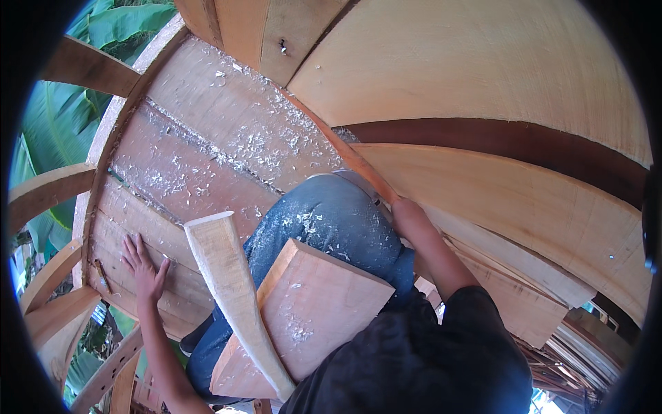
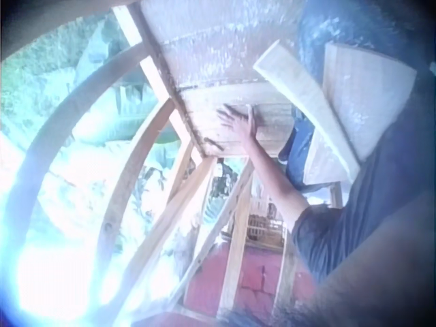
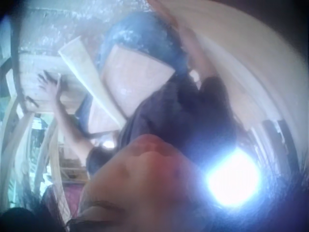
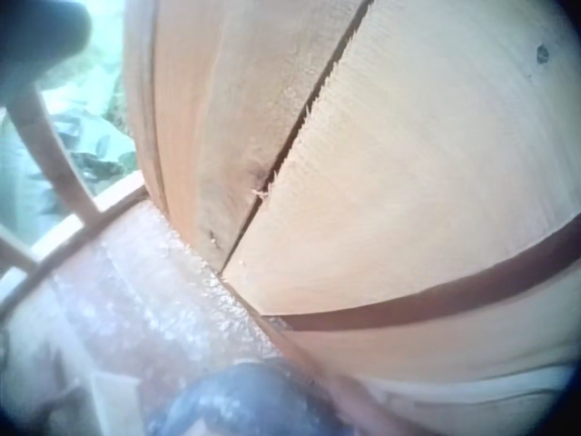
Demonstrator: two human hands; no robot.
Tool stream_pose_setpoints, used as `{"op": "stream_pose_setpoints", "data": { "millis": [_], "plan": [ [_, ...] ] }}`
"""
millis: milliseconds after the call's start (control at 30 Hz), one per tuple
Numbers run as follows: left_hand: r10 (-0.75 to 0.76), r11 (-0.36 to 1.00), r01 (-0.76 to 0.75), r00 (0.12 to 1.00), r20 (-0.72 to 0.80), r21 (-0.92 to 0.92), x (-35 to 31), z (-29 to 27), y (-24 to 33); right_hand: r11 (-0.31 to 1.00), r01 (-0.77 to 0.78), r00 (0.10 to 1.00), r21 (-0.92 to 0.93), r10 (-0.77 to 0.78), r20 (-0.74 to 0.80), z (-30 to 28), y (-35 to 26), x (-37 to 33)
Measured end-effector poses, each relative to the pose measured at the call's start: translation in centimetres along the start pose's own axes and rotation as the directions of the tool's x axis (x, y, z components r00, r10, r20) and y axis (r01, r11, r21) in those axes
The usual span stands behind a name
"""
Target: The person sits cross-legged on a wooden structure and repeatedly wipes the surface with both hands to remove sawdust and debris. They occasionally pick up small wood pieces and place them aside.
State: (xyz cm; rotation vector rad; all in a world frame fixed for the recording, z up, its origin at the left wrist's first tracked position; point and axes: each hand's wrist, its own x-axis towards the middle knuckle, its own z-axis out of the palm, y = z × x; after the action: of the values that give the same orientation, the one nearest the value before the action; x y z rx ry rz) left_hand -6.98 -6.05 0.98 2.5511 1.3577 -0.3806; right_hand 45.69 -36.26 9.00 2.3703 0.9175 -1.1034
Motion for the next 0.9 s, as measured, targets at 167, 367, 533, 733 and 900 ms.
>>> {"op": "stream_pose_setpoints", "data": {
  "millis": [167,367,533,733,900],
  "plan": [
    [-0.008,1.000,0.009,1.000,0.014,-0.028,0.2,-0.1,0.4,0.997,-0.065,0.985,-0.042,0.071,0.160,-0.8,0.8,-0.3],
    [-0.020,0.999,0.020,1.000,0.020,-0.029,0.2,-0.5,0.6,0.759,0.213,0.976,0.615,-0.190,-0.104,-5.2,-4.8,2.2],
    [-0.026,0.999,0.027,0.999,0.034,-0.030,0.1,-0.5,0.8,0.594,0.328,0.933,0.735,-0.328,-0.151,-6.9,-10.9,8.1],
    [-0.031,0.999,0.032,0.999,0.024,-0.041,0.1,-0.4,0.8,0.892,0.374,0.918,0.254,-0.318,-0.235,-7.6,-14.9,9.4],
    [-0.024,0.999,0.024,1.000,0.014,-0.031,-0.2,-0.4,0.4,0.911,0.337,0.940,0.237,-0.313,-0.131,-8.4,-15.8,8.9]
  ]
}}
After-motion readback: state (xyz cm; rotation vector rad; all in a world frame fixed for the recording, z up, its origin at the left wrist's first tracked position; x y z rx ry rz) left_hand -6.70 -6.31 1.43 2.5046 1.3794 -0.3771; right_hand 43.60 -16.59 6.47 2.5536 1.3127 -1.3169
